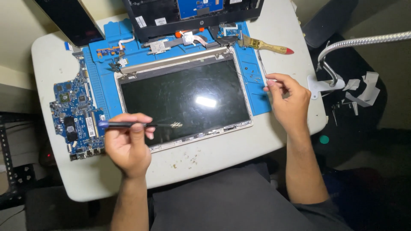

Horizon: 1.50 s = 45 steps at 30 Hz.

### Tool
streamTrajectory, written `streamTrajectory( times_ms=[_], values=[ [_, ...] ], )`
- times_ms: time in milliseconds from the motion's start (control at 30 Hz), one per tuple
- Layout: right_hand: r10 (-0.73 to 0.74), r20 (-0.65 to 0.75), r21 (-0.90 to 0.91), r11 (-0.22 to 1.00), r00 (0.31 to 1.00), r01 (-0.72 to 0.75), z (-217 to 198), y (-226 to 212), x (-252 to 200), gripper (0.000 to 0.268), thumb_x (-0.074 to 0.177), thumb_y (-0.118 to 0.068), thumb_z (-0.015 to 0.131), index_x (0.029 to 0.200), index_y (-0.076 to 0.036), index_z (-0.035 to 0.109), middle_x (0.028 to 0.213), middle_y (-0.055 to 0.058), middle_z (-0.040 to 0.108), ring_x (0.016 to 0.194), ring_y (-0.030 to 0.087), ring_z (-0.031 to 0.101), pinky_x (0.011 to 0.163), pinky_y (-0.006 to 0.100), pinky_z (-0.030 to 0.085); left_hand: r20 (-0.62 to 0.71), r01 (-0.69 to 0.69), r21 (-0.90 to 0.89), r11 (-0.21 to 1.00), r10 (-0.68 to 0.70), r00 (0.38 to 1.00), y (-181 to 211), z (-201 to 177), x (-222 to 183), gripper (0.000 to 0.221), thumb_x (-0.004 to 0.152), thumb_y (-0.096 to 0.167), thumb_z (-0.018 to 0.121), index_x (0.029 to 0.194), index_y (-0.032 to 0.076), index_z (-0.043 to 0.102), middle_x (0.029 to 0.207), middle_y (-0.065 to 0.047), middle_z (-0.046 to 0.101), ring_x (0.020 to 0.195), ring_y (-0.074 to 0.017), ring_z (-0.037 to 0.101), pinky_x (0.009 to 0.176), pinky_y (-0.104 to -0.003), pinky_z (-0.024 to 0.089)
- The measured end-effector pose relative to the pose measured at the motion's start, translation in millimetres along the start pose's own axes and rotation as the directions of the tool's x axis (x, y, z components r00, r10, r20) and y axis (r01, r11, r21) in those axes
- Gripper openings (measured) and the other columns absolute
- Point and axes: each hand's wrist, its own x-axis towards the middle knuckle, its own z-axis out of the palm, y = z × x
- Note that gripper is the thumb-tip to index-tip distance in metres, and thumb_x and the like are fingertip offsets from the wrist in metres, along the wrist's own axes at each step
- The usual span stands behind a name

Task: Disassembling a laptop screen assembly by prying off the bezel and unscrewing the LCD panel.

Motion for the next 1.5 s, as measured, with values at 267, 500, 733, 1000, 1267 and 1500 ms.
streamTrajectory(
  times_ms=[267, 500, 733, 1000, 1267, 1500],
  values=[
    [-0.225, 0.353, 0.247, 0.959, 0.908, 0.142, 12, -28, -29, 0.012, 0.095, -0.018, 0.074, 0.103, -0.014, 0.081, 0.09, 0.006, 0.08, 0.08, 0.027, 0.069, 0.082, 0.036, 0.055, 0.442, -0.213, 0.124, 0.969, 0.138, 0.886, 2, 91, 9, 0.01, 0.097, 0.015, 0.071, 0.097, 0.004, 0.069, 0.078, -0.01, 0.074, 0.063, -0.0236, 0.072, 0.061, -0.033, 0.06],
    [-0.234, 0.374, 0.263, 0.955, 0.898, 0.139, 14, 8, -37, 0.012, 0.092, -0.007, 0.074, 0.099, -0.014, 0.081, 0.089, 0.003, 0.079, 0.079, 0.026, 0.069, 0.078, 0.037, 0.054, 0.595, -0.212, 0.01, 0.977, 0.164, 0.787, -11, 143, 6, 0.009, 0.102, 0.017, 0.064, 0.102, 0.008, 0.066, 0.079, -0.008, 0.071, 0.07, -0.0284, 0.071, 0.07, -0.037, 0.059],
    [-0.22, 0.349, 0.225, 0.963, 0.911, 0.147, 15, 34, -46, 0.012, 0.095, -0.007, 0.073, 0.1, -0.014, 0.081, 0.091, 0.003, 0.079, 0.079, 0.026, 0.069, 0.075, 0.036, 0.055, 0.648, -0.22, -0.016, 0.975, 0.178, 0.741, -13, 156, 6, 0.013, 0.104, 0.016, 0.06, 0.1, 0.005, 0.063, 0.08, -0.013, 0.069, 0.071, -0.0323, 0.07, 0.069, -0.04, 0.059],
    [-0.192, 0.35, 0.212, 0.97, 0.917, 0.122, 16, 31, -49, 0.009, 0.094, -0.006, 0.074, 0.097, -0.01, 0.081, 0.088, 0.006, 0.079, 0.078, 0.027, 0.069, 0.074, 0.035, 0.055, 0.662, -0.205, -0.017, 0.979, 0.164, 0.731, -20, 154, 3, 0.013, 0.104, 0.017, 0.06, 0.101, 0.006, 0.065, 0.079, -0.011, 0.069, 0.072, -0.0304, 0.071, 0.07, -0.039, 0.059],
    [-0.199, 0.342, 0.233, 0.965, 0.919, 0.122, 10, 21, -46, 0.007, 0.091, -0.005, 0.075, 0.095, -0.009, 0.08, 0.084, 0.008, 0.077, 0.077, 0.029, 0.068, 0.074, 0.038, 0.055, 0.735, -0.202, -0.09, 0.975, 0.202, 0.648, -17, 150, 7, 0.011, 0.105, 0.01, 0.058, 0.108, 0.003, 0.066, 0.086, -0.013, 0.07, 0.081, -0.0337, 0.071, 0.077, -0.042, 0.059],
    [-0.215, 0.376, 0.266, 0.957, 0.901, 0.117, 3, 42, -52, 0.004, 0.091, -0.005, 0.075, 0.088, -0.008, 0.077, 0.077, 0.006, 0.075, 0.073, 0.029, 0.067, 0.073, 0.038, 0.054, 0.858, -0.065, -0.156, 0.986, 0.168, 0.485, -1, 146, 3, 0.023, 0.099, -0.005, 0.061, 0.121, -0.001, 0.067, 0.092, -0.02, 0.074, 0.089, -0.0414, 0.074, 0.081, -0.049, 0.06]
  ],
)
